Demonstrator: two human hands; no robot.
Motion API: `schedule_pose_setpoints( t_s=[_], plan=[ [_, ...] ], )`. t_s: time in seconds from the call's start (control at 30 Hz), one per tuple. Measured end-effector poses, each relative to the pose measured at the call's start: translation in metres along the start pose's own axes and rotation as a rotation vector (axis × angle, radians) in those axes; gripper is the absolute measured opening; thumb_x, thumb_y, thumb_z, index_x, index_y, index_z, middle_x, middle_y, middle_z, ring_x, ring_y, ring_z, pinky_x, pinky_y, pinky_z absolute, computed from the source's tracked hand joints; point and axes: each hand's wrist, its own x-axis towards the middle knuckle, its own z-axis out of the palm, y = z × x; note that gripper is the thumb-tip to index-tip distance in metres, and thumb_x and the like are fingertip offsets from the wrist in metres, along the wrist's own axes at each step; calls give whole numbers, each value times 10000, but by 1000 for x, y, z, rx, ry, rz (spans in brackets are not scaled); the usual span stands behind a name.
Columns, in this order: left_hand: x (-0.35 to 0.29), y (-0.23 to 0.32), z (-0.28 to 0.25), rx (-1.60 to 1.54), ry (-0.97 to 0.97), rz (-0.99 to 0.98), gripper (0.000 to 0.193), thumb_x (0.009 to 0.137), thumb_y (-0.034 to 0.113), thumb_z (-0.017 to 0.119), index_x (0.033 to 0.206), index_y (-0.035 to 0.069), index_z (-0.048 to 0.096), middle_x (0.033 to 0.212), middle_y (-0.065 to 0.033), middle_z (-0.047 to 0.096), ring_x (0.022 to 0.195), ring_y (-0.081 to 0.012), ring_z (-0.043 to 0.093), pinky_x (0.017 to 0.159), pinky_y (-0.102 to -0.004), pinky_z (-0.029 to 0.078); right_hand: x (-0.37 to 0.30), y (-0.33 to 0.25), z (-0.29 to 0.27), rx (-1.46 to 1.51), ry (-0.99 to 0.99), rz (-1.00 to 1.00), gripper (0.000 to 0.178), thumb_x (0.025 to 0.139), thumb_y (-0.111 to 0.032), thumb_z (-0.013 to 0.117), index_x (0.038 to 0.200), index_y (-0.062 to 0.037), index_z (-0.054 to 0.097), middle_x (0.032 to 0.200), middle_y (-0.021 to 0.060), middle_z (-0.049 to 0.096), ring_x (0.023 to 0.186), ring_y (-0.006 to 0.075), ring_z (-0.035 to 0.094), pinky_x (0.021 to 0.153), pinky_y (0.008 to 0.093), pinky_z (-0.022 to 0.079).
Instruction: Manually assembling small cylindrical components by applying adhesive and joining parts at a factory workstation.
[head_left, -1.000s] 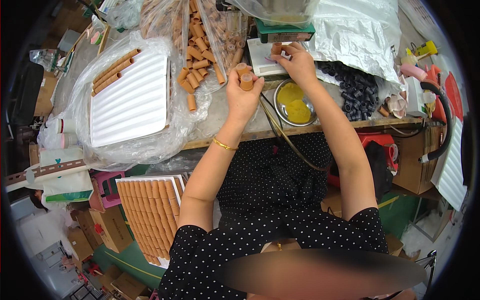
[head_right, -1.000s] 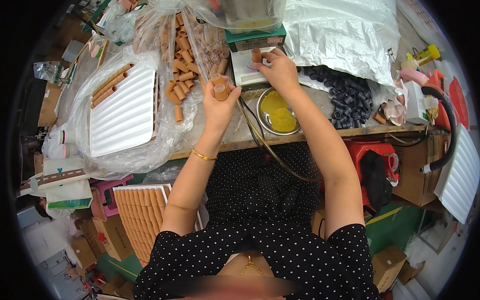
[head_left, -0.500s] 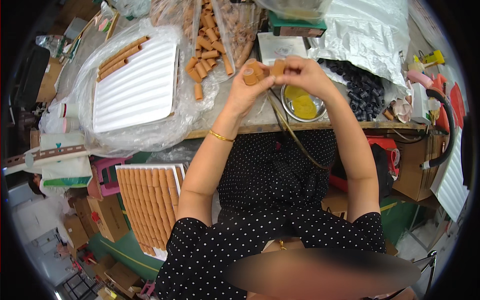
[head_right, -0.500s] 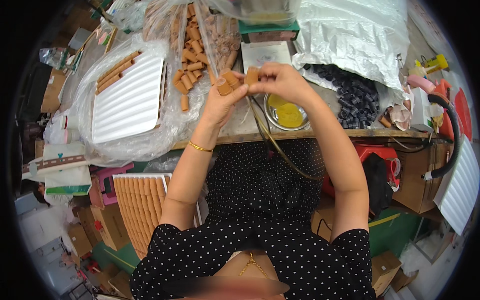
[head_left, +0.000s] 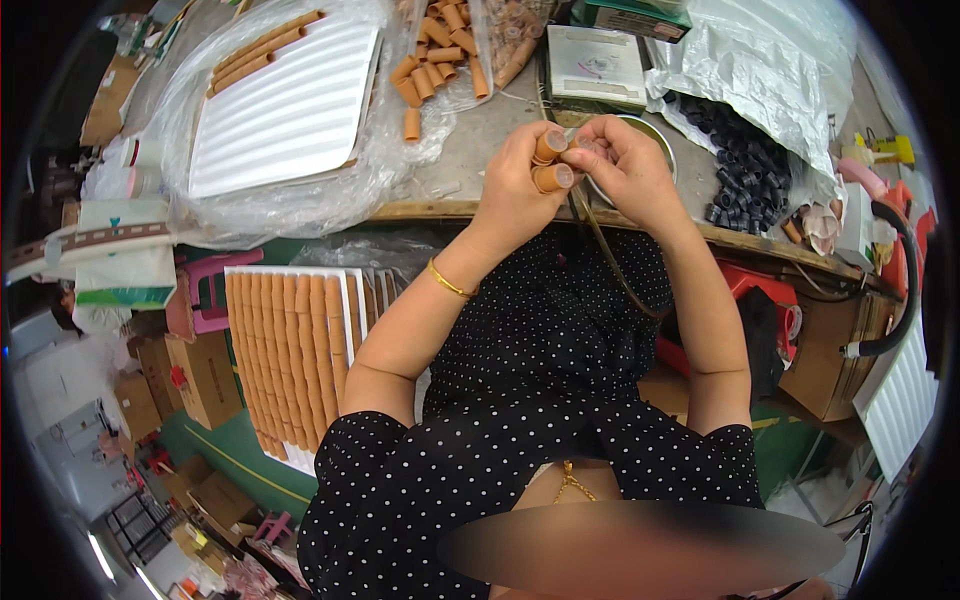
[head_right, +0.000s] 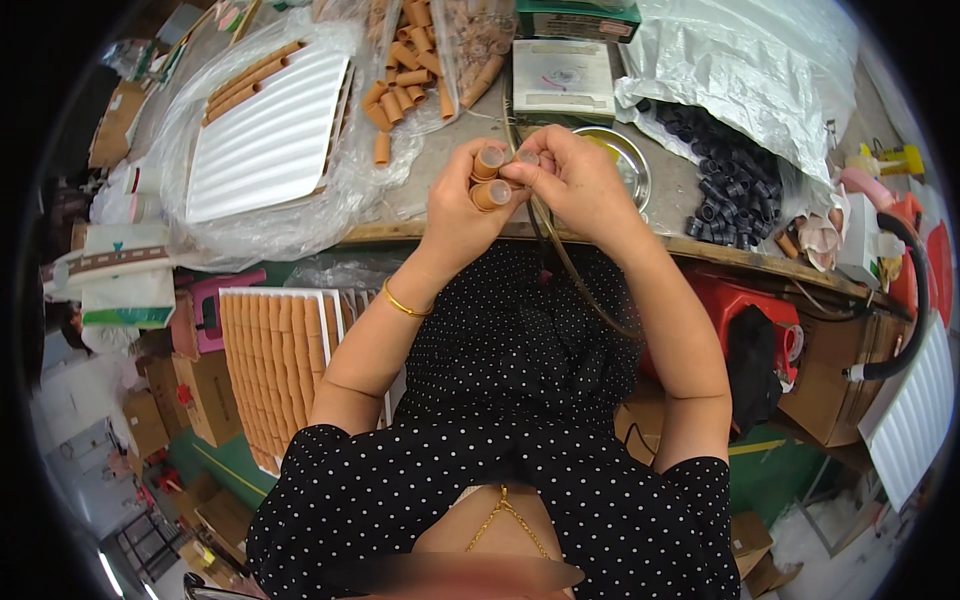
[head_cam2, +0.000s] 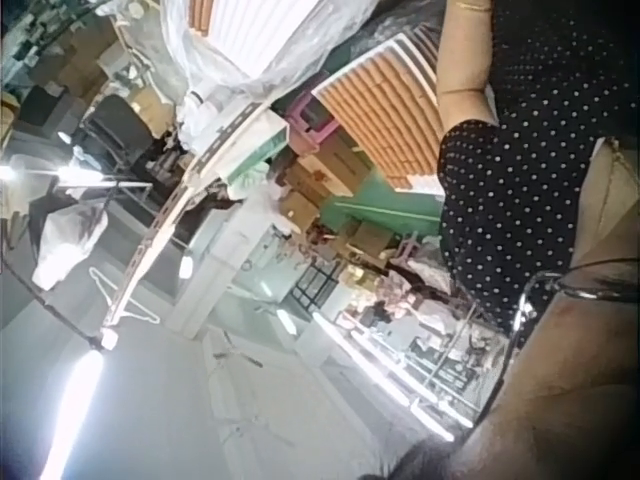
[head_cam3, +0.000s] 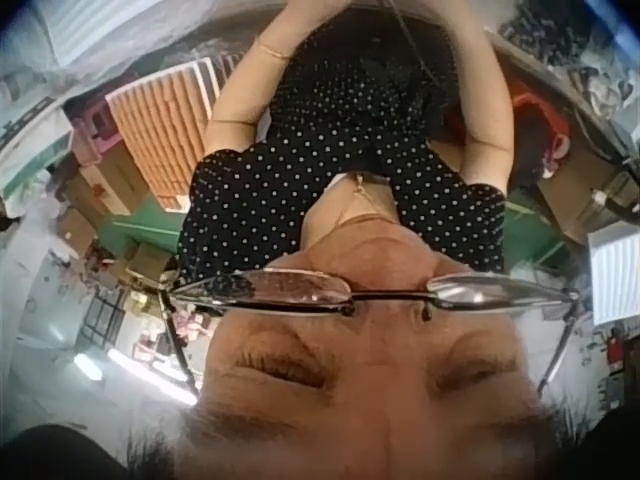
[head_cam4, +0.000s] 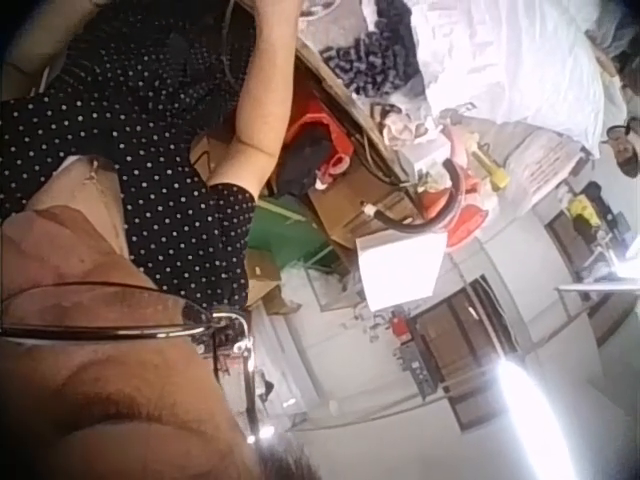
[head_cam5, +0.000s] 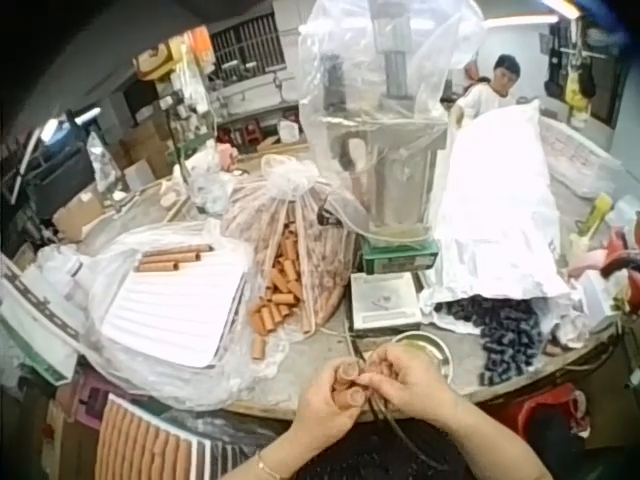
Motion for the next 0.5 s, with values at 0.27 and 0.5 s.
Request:
schedule_pose_setpoints(
  t_s=[0.27,0.5],
  plan=[
    [-44,8,-38,34,177,-74,462,683,90,699,1083,11,482,878,-148,562,784,-318,570,687,-361,478,-12,-22,50,309,-100,170,219,862,-166,594,1043,-48,562,859,-2,580,550,26,473,450,168,360],
    [-119,15,-63,200,316,-104,399,691,108,658,1048,29,498,906,-141,555,887,-323,547,788,-393,444,-28,-17,98,282,-327,56,180,901,-160,546,1011,-18,565,699,-35,526,503,15,417,437,150,325]
  ],
)
